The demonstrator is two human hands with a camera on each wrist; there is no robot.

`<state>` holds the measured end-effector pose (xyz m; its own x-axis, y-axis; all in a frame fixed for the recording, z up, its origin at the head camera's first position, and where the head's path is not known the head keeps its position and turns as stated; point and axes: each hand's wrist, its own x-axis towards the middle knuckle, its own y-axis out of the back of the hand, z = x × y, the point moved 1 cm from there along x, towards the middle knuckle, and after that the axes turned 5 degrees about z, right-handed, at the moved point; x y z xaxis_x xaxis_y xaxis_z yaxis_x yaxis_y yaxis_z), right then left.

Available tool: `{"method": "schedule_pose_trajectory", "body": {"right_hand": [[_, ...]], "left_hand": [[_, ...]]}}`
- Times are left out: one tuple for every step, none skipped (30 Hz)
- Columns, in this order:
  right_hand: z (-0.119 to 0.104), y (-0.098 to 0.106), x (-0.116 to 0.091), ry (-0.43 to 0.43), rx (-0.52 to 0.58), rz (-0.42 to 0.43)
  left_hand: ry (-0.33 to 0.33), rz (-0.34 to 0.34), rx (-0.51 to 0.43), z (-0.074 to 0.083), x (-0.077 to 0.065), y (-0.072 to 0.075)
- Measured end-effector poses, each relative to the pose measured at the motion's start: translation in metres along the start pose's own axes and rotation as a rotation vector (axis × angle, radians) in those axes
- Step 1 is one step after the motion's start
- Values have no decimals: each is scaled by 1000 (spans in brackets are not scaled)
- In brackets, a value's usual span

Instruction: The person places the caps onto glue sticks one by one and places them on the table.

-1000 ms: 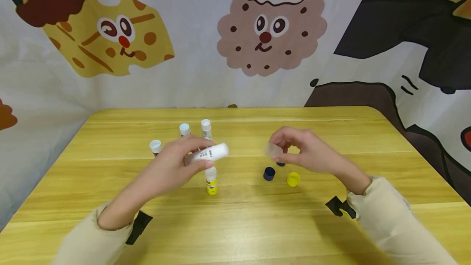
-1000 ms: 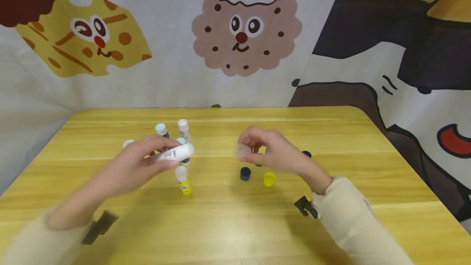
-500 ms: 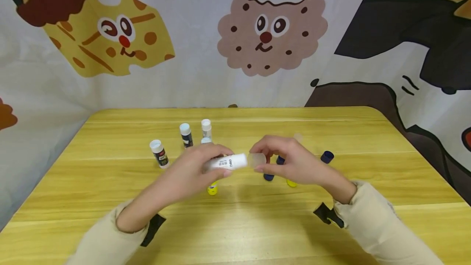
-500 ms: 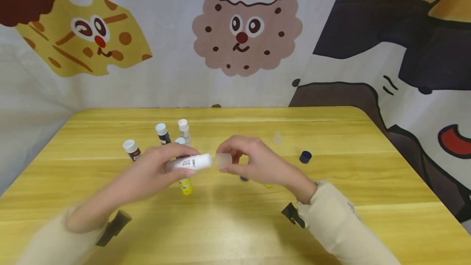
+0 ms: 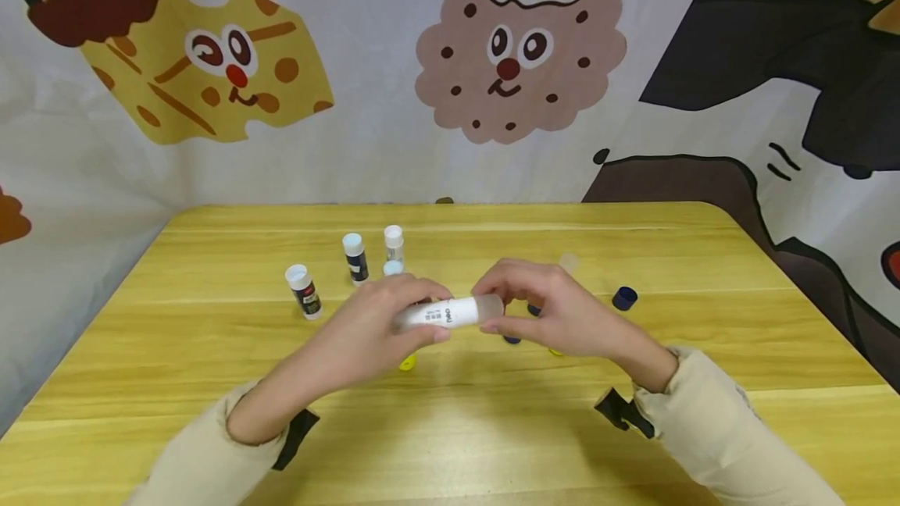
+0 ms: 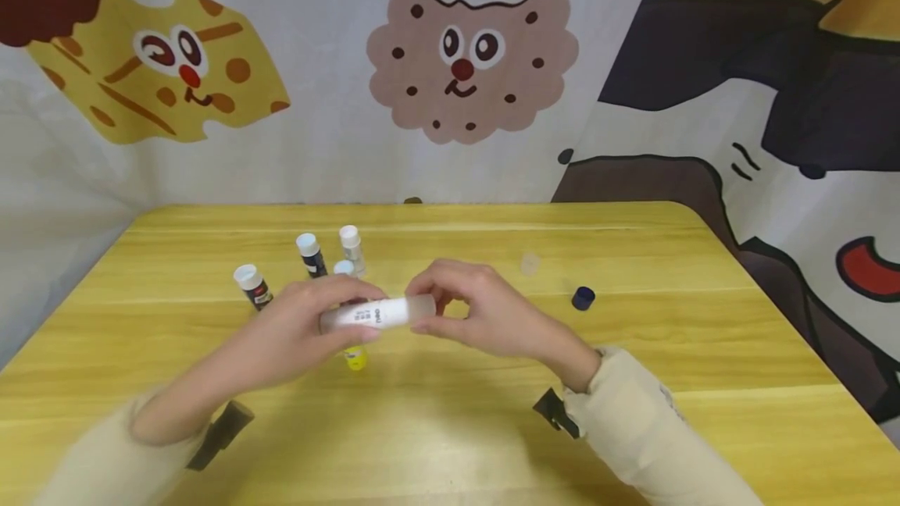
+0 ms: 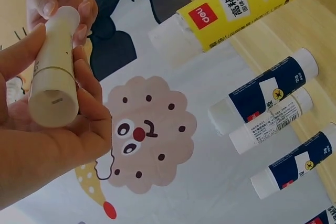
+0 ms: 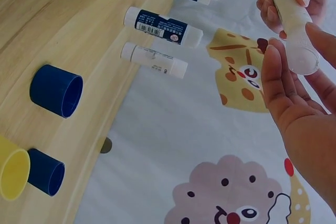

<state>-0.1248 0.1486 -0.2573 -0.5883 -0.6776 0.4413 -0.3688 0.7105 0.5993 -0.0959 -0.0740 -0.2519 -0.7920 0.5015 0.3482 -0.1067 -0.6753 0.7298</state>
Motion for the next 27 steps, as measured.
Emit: {"method": "schedule_pose_trajectory", "body": {"right_hand": [[0,0,0,4,2,4],[0,0,1,9,7,7],[-1,0,1,14,15,9],[-1,-1,2,19,23,11],[-1,-1,2,22,36,11],[-1,-2,3,24,50,10],[-2,-2,3,28,65,9],[-2,-3,4,28,84,7],[-2,-3,4,26,107,6],[-2,-3,4,23,127,7],[-2,-3,4,18,146,8],[-2,-3,4,16,162,10],[-2,-3,4,12,176,13],[-2,-3,4,8,190,14],[-2,-3,4,7,199,16],[-1,-3,4,8,202,15],[-1,-3,4,12,206,14],[-2,-4,4,14,209,12],[-2,-4,4,13,213,10],[-3,-4,4,15,217,8],[-3,-4,5,17,220,6],[-4,-5,5,28,223,6],[-4,-5,4,37,228,7],[-4,-5,4,46,232,8],[-4,-5,4,56,235,9],[-4,-5,4,62,239,10],[-4,-5,3,69,240,11]], "left_hand": [[1,0,0,0,0,0],[3,1,1,0,1,0],[5,1,2,0,1,0],[7,0,3,1,1,-1],[9,0,3,1,2,-1],[12,0,-1,2,2,-1],[15,0,-7,2,3,0],[18,1,-14,2,3,0],[21,2,-25,3,4,0],[25,6,-38,3,4,1],[27,11,-53,3,4,1],[29,17,-68,3,5,1],[30,21,-81,3,5,2],[31,26,-93,3,5,2],[29,28,-103,2,5,3],[25,29,-112,2,5,3],[20,27,-119,2,5,3],[15,25,-124,2,6,3],[9,22,-129,1,6,4],[3,20,-133,1,6,4],[-5,17,-137,1,6,4],[-12,13,-141,1,6,4],[-19,10,-142,1,6,4],[-24,6,-146,1,6,3],[-30,1,-150,1,6,3],[-34,-4,-155,2,6,3],[-39,-8,-159,2,6,3]]}}
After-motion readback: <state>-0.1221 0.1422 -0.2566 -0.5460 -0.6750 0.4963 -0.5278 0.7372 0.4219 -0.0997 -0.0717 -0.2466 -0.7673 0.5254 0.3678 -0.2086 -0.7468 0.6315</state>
